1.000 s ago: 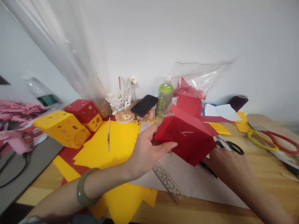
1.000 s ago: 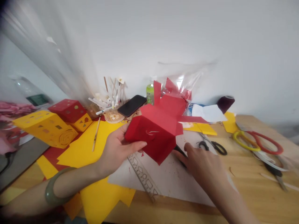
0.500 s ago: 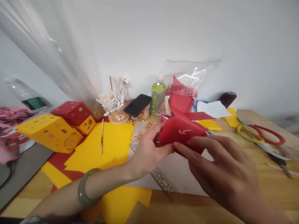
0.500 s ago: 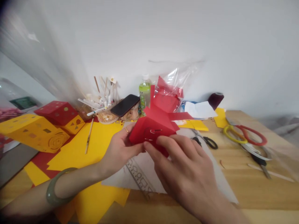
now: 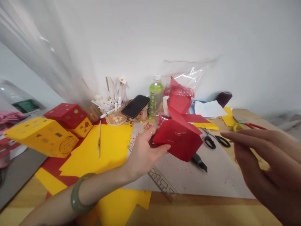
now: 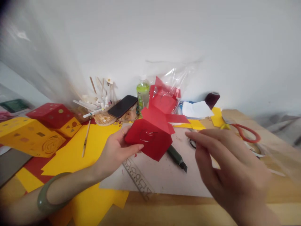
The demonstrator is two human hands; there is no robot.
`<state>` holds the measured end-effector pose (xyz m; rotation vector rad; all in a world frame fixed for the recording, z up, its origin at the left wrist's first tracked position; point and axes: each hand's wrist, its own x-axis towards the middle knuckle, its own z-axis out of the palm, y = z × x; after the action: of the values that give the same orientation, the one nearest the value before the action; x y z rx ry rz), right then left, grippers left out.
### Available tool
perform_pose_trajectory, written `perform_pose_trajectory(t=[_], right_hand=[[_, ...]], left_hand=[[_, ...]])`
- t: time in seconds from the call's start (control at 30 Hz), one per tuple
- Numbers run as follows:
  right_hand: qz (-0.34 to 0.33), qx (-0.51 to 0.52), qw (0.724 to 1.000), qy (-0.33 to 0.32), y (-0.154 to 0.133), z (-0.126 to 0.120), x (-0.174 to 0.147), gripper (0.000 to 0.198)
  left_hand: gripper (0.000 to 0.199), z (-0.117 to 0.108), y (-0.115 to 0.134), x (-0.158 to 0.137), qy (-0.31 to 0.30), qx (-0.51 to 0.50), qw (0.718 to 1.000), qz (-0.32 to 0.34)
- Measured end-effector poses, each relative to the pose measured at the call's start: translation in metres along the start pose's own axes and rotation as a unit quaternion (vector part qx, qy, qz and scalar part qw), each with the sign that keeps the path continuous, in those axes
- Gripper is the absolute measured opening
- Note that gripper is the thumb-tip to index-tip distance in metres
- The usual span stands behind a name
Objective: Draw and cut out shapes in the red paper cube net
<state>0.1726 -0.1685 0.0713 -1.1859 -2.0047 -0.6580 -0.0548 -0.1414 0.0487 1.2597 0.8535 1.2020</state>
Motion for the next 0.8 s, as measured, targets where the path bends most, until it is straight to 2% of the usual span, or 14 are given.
perform_pose_trajectory(t=[0.07,0.17,0.23,0.27,0.43,0.53,0.8], right_hand=[[0.06,-0.037,0.998,-0.01,0.017,0.003,-0.011,0.019],[0.19,-0.105,0.97,-0.11,0.051,0.016,-0.032,0.034],[0.229,-0.108,0.941,-0.225,0.072,0.029,-0.044,0.034],[0.234,-0.101,0.931,-0.262,0.08,0.036,-0.05,0.036],[0.188,-0.095,0.937,-0.278,0.095,0.071,-0.06,0.042],[0.154,-0.094,0.943,-0.279,0.1,0.081,-0.06,0.04],[0.096,-0.048,0.952,-0.285,0.125,0.066,-0.064,0.018]], left_hand=[[0.026,-0.002,-0.001,0.0,0.002,0.015,1.0,0.007],[0.03,-0.003,-0.003,0.001,0.011,0.024,1.0,0.006],[0.033,-0.001,-0.004,0.003,0.016,0.022,1.0,0.001],[0.032,-0.001,-0.005,0.004,0.019,0.019,1.0,-0.002],[0.031,0.002,-0.005,0.009,0.019,-0.008,0.999,-0.048],[0.029,0.001,-0.004,0.008,0.012,-0.026,0.996,-0.087],[0.026,0.004,0.0,0.005,0.021,-0.056,0.99,-0.131]])
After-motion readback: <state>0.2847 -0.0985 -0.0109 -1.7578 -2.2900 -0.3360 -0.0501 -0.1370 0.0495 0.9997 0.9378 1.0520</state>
